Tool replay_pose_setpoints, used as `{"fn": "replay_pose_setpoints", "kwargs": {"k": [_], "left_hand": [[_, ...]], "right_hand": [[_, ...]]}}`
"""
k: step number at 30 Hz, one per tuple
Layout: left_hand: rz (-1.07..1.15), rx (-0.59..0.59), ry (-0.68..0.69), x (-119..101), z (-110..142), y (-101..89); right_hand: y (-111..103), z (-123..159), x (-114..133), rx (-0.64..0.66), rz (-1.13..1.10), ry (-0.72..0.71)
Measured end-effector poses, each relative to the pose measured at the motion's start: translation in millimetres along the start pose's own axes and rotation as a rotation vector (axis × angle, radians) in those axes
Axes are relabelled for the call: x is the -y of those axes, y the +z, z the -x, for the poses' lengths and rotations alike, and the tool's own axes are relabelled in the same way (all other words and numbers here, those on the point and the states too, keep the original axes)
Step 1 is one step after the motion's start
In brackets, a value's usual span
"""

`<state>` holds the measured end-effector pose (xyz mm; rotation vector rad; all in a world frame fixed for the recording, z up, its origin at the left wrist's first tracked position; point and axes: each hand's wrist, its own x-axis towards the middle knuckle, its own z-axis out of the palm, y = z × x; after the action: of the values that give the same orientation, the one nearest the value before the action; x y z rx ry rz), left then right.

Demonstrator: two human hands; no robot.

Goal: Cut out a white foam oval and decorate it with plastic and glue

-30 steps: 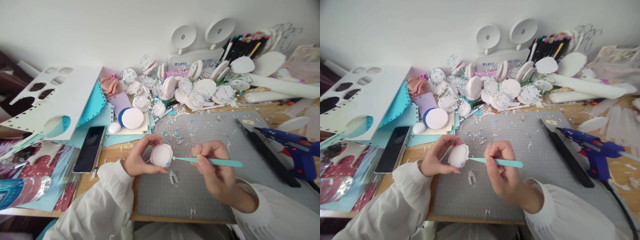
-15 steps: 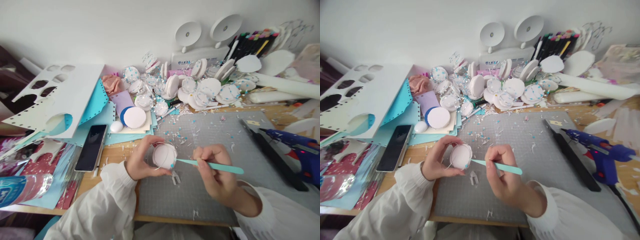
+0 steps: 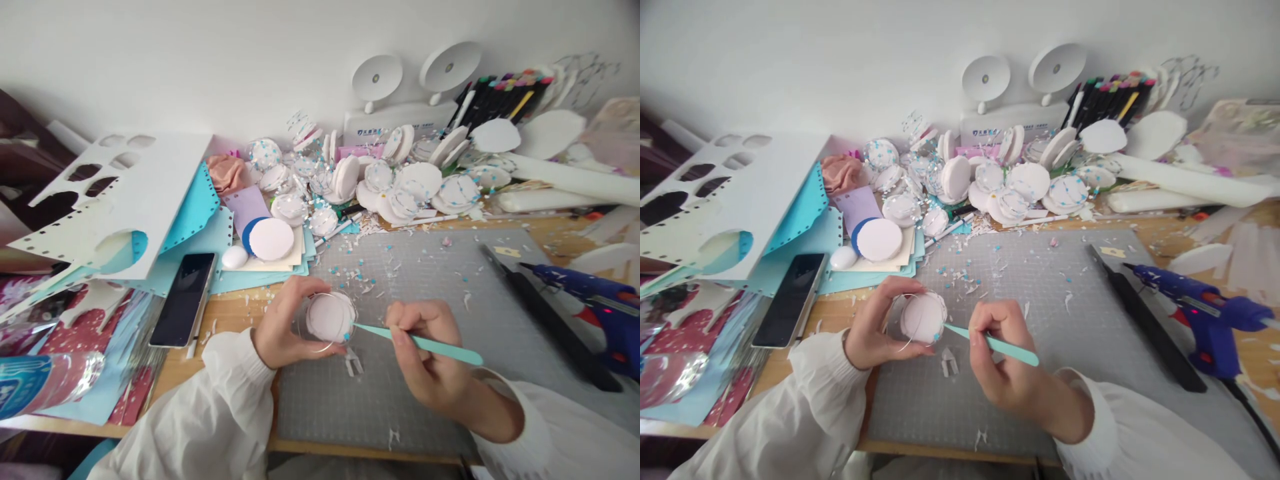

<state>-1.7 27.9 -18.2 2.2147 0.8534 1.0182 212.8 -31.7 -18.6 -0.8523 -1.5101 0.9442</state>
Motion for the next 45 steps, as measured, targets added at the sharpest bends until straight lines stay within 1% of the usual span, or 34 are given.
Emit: {"fn": "replay_pose_setpoints", "kwargs": {"k": [3,8,15,18,20,22,24,29,37,43,45], "left_hand": [[-0.014,-0.004,0.007,0.1,0.4,0.0],[-0.018,-0.019,0.017,0.3,1.5,-0.9],[0.053,-0.104,0.034,2.2,4.2,1.2],[0.079,-0.115,0.035,1.9,4.7,1.5],[0.098,-0.119,0.039,1.1,4.0,1.1],[0.12,-0.127,0.054,-0.2,2.8,0.5],[0.139,-0.132,0.07,-1.8,1.9,0.1],[0.175,-0.136,0.096,-5.0,2.4,0.3],[0.221,-0.125,0.077,-2.9,5.3,2.4],[0.273,-0.103,0.069,-3.0,5.9,3.2],[0.284,-0.106,0.058,-2.8,6.7,3.5]], "right_hand": [[-1.1,0.1,0.3,0.012,-0.001,-0.015],[-2.7,2.3,0.0,-0.037,-0.01,0.022],[-3.7,0.1,2.9,-0.075,0.046,0.058],[-3.8,0.1,3.1,-0.072,0.014,0.125],[-3.5,0.2,2.4,-0.069,-0.052,0.196],[-3.2,0.0,1.9,-0.077,-0.106,0.233],[-2.8,-0.5,2.3,-0.072,-0.11,0.226],[-2.6,-1.7,7.4,0.018,-0.129,0.226],[-5.5,-0.4,12.2,0.067,-0.147,0.217],[-5.5,-0.6,10.8,0.019,-0.175,0.221],[-5.4,0.3,11.1,0.027,-0.172,0.234]]}}
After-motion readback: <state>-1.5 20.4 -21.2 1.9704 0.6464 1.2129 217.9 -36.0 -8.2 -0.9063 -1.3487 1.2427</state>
